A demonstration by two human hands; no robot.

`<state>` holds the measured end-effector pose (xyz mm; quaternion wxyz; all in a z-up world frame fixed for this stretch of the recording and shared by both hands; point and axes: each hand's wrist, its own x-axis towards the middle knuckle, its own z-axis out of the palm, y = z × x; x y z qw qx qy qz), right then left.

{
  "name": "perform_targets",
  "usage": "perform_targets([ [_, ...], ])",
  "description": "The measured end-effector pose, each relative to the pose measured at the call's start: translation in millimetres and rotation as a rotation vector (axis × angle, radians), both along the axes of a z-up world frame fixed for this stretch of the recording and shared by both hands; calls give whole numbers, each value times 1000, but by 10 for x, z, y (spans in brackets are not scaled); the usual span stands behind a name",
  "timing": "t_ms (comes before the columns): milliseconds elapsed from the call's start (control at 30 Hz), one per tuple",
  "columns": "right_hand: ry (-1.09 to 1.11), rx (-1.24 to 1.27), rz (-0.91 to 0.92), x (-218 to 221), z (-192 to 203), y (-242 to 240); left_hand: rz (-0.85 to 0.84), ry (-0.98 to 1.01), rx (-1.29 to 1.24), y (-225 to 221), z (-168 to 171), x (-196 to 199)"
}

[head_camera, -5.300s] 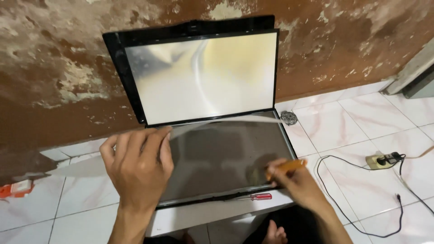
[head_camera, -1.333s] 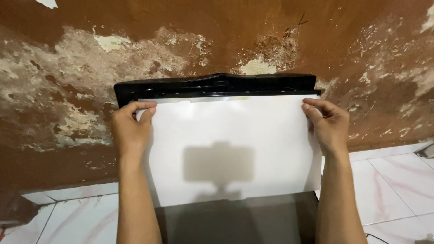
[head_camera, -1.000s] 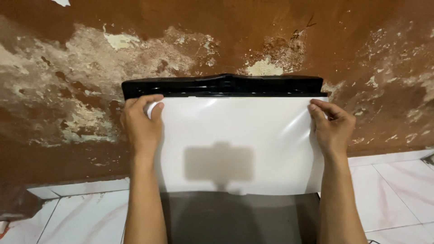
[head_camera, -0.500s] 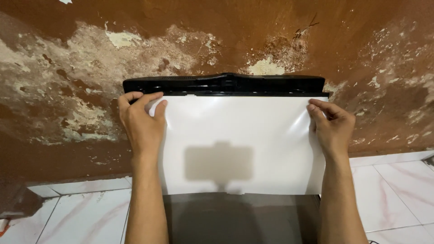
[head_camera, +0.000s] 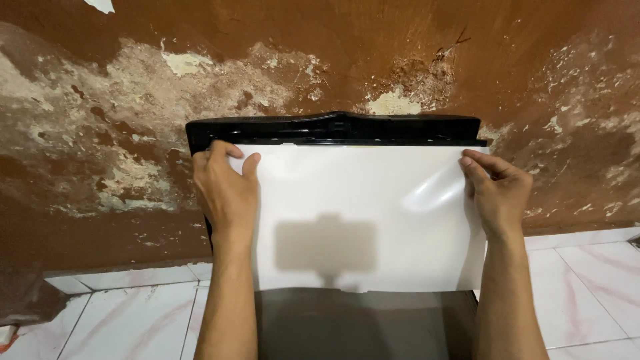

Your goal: The person removes an old diffuser sheet from the open back cover of a television, positions a new white diffuser sheet into the frame, and presses it flat with both hands. They then brush dust off the panel and the inner back cover using a brush.

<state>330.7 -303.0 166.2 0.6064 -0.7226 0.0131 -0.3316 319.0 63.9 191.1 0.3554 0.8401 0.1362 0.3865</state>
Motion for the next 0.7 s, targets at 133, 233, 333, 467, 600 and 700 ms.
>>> perform_targets([
  [133, 21, -12, -12, -46, 49, 49, 3, 44, 9, -23, 37, -57],
  [233, 12, -33, -6, -56, 56, 55, -61, -8, 8, -18, 41, -56],
  [333, 17, -28, 5, -64, 54, 61, -92, 100, -21, -43, 85, -101],
  [467, 45, -14, -8, -68, 73, 66, 23, 103, 96, -118, -31, 6],
  [600, 43, -35, -25, -79, 77, 71, 131, -31, 174, -172, -226, 164],
  [700, 42, -34, -34, -63, 82, 74, 126, -32, 149, -187, -206, 182],
])
